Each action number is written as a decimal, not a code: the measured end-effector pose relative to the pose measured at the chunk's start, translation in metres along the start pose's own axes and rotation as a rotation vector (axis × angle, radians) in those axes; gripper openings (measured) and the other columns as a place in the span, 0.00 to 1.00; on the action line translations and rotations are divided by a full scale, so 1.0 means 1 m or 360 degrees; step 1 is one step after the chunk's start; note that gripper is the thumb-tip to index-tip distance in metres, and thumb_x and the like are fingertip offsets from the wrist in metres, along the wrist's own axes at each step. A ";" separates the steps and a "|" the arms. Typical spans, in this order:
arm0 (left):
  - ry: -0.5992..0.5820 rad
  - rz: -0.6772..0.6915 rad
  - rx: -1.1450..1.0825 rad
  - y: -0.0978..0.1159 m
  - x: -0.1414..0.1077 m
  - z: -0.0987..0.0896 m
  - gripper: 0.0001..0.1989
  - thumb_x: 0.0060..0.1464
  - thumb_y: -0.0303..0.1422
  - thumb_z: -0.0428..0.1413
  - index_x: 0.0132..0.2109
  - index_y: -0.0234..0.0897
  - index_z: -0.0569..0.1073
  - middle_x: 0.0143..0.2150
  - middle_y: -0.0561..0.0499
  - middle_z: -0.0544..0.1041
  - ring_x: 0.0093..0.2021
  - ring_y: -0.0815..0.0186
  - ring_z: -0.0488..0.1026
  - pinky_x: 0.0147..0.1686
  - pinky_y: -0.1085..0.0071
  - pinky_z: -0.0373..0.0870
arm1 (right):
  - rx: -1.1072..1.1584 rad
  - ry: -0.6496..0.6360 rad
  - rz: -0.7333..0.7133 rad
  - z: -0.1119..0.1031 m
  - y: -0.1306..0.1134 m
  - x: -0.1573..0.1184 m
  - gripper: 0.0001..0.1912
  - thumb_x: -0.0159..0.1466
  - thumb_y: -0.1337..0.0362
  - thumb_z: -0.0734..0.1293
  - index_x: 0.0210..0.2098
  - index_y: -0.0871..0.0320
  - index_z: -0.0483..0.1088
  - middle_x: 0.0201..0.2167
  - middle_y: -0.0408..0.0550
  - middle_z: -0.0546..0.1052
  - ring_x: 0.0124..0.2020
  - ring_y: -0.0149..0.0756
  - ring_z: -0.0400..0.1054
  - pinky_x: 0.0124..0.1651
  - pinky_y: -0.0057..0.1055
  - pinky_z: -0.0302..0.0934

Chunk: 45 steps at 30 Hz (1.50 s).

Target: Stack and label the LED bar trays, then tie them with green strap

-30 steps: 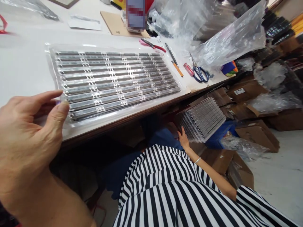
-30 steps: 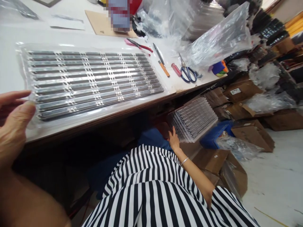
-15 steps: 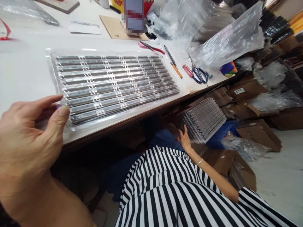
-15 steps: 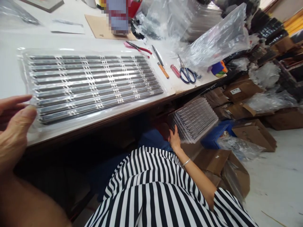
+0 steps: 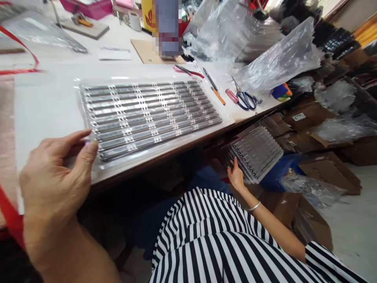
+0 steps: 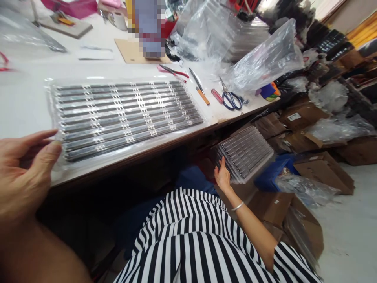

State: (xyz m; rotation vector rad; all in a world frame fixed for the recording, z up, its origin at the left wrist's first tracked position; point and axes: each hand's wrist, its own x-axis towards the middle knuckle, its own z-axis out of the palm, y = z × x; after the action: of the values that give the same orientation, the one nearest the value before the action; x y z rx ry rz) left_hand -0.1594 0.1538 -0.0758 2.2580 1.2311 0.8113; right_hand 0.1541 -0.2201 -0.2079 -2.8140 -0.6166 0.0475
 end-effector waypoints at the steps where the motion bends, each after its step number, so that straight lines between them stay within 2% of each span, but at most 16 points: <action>1: 0.0026 0.0007 -0.0017 0.000 0.000 0.000 0.23 0.58 0.45 0.49 0.54 0.38 0.73 0.42 0.46 0.74 0.43 0.57 0.72 0.46 0.62 0.67 | 0.0056 0.0011 -0.0015 -0.005 -0.006 0.001 0.34 0.62 0.64 0.56 0.66 0.69 0.47 0.51 0.61 0.71 0.45 0.48 0.70 0.49 0.42 0.65; 5: 0.0013 0.0049 -0.0198 -0.003 -0.001 0.000 0.22 0.56 0.45 0.51 0.51 0.37 0.74 0.39 0.48 0.74 0.40 0.60 0.72 0.44 0.64 0.67 | 0.0399 0.0069 -0.0261 -0.041 -0.057 0.005 0.23 0.64 0.60 0.56 0.55 0.63 0.65 0.42 0.54 0.76 0.37 0.42 0.73 0.43 0.37 0.68; 8: 0.0001 0.0014 -0.0263 -0.005 0.001 0.001 0.22 0.58 0.46 0.49 0.51 0.38 0.73 0.40 0.48 0.74 0.42 0.61 0.70 0.46 0.63 0.66 | 0.0730 0.0199 -0.0544 -0.085 -0.110 0.014 0.18 0.67 0.56 0.58 0.51 0.57 0.68 0.42 0.49 0.76 0.32 0.35 0.72 0.38 0.31 0.69; 12: 0.0007 -0.0068 -0.0241 -0.003 0.003 0.002 0.25 0.58 0.48 0.48 0.56 0.37 0.70 0.40 0.47 0.73 0.41 0.61 0.69 0.45 0.62 0.65 | 0.0761 0.0398 -0.0972 -0.130 -0.162 0.065 0.14 0.67 0.58 0.59 0.48 0.55 0.70 0.41 0.46 0.75 0.38 0.35 0.71 0.45 0.32 0.67; 14: 0.0008 -0.0108 -0.0177 0.001 0.005 0.004 0.29 0.58 0.48 0.48 0.61 0.35 0.65 0.37 0.48 0.72 0.39 0.61 0.68 0.45 0.61 0.65 | 0.0566 0.0352 -0.1089 -0.131 -0.179 0.106 0.17 0.66 0.57 0.57 0.48 0.57 0.69 0.44 0.50 0.73 0.43 0.40 0.69 0.50 0.39 0.65; 17: -0.0037 -0.0204 -0.0037 0.006 0.011 0.007 0.28 0.59 0.45 0.47 0.62 0.37 0.63 0.35 0.48 0.71 0.37 0.60 0.67 0.45 0.59 0.64 | 0.0367 0.0240 -0.1136 -0.110 -0.203 0.159 0.21 0.62 0.55 0.56 0.44 0.61 0.70 0.45 0.58 0.72 0.46 0.50 0.66 0.51 0.52 0.63; 19: -0.0083 -0.0265 -0.0055 0.006 0.015 0.006 0.24 0.59 0.42 0.46 0.60 0.39 0.67 0.36 0.48 0.72 0.40 0.60 0.68 0.46 0.59 0.64 | 0.0355 0.0185 -0.1194 -0.095 -0.220 0.174 0.22 0.61 0.55 0.55 0.41 0.63 0.71 0.43 0.61 0.72 0.46 0.54 0.65 0.50 0.56 0.61; 21: -0.0096 -0.0326 -0.0174 0.004 0.017 0.003 0.22 0.60 0.39 0.45 0.58 0.39 0.69 0.39 0.47 0.72 0.42 0.61 0.68 0.48 0.61 0.64 | 0.0347 0.0147 -0.1231 -0.085 -0.234 0.173 0.25 0.62 0.54 0.52 0.42 0.65 0.71 0.43 0.62 0.72 0.46 0.56 0.64 0.50 0.58 0.60; 26: -0.0069 -0.0403 -0.0327 -0.003 0.012 -0.006 0.24 0.60 0.40 0.46 0.60 0.35 0.67 0.39 0.47 0.71 0.42 0.63 0.69 0.46 0.64 0.65 | 0.0566 -0.0062 -0.1077 -0.081 -0.239 0.159 0.30 0.61 0.49 0.53 0.48 0.66 0.70 0.51 0.60 0.69 0.52 0.58 0.61 0.55 0.62 0.55; 31: -0.0008 -0.0352 -0.0223 0.006 0.007 -0.005 0.23 0.62 0.40 0.44 0.59 0.36 0.68 0.35 0.49 0.67 0.38 0.63 0.67 0.42 0.65 0.65 | 0.1368 -0.0507 -0.0673 -0.094 -0.239 0.162 0.32 0.56 0.46 0.64 0.53 0.61 0.68 0.57 0.53 0.66 0.59 0.46 0.58 0.65 0.47 0.49; 34: -0.0078 -0.0352 -0.0167 0.011 0.009 -0.008 0.24 0.61 0.42 0.46 0.59 0.37 0.68 0.34 0.50 0.66 0.38 0.63 0.66 0.42 0.65 0.65 | 0.1579 -0.0554 -0.0512 -0.112 -0.246 0.160 0.30 0.55 0.47 0.69 0.52 0.57 0.70 0.56 0.49 0.68 0.59 0.42 0.59 0.66 0.39 0.48; 36: -0.0123 -0.0357 -0.0150 0.013 0.009 -0.011 0.26 0.59 0.45 0.49 0.60 0.38 0.67 0.35 0.50 0.67 0.38 0.63 0.66 0.43 0.65 0.65 | 0.1692 -0.0549 -0.0497 -0.124 -0.250 0.157 0.30 0.54 0.49 0.72 0.53 0.54 0.70 0.52 0.48 0.72 0.54 0.39 0.65 0.61 0.32 0.57; 38: -0.0153 -0.0352 -0.0176 0.012 0.009 -0.013 0.27 0.58 0.49 0.50 0.60 0.40 0.68 0.36 0.49 0.68 0.40 0.62 0.66 0.45 0.64 0.65 | 0.1869 -0.0732 -0.0504 -0.134 -0.254 0.154 0.36 0.53 0.50 0.74 0.58 0.51 0.65 0.45 0.50 0.75 0.44 0.38 0.71 0.48 0.27 0.68; 41: -0.0070 -0.0415 -0.0405 0.010 0.007 -0.015 0.32 0.59 0.54 0.44 0.61 0.39 0.66 0.37 0.48 0.71 0.40 0.62 0.67 0.46 0.64 0.64 | 0.2140 -0.1006 -0.0458 -0.144 -0.259 0.150 0.40 0.54 0.54 0.74 0.62 0.51 0.58 0.38 0.54 0.77 0.34 0.40 0.74 0.35 0.28 0.71; 42: -0.0006 -0.0486 -0.0530 0.009 0.006 -0.015 0.34 0.60 0.54 0.40 0.63 0.37 0.64 0.36 0.47 0.72 0.38 0.63 0.67 0.45 0.64 0.65 | 0.2217 -0.0986 -0.0419 -0.147 -0.261 0.148 0.38 0.55 0.56 0.73 0.62 0.51 0.59 0.38 0.55 0.77 0.34 0.41 0.74 0.35 0.29 0.71; 45: 0.0164 -0.0694 -0.0790 0.007 0.004 -0.012 0.35 0.62 0.52 0.35 0.65 0.32 0.59 0.33 0.48 0.72 0.34 0.65 0.68 0.42 0.66 0.66 | 0.2443 -0.0686 -0.0243 -0.154 -0.262 0.141 0.24 0.59 0.63 0.68 0.55 0.54 0.68 0.39 0.54 0.76 0.37 0.39 0.73 0.40 0.29 0.70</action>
State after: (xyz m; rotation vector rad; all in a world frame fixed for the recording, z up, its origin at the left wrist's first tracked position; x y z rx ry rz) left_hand -0.1618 0.1546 -0.0613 1.5039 1.3239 0.9398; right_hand 0.1889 0.0305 0.0118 -1.2552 -0.5043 0.7425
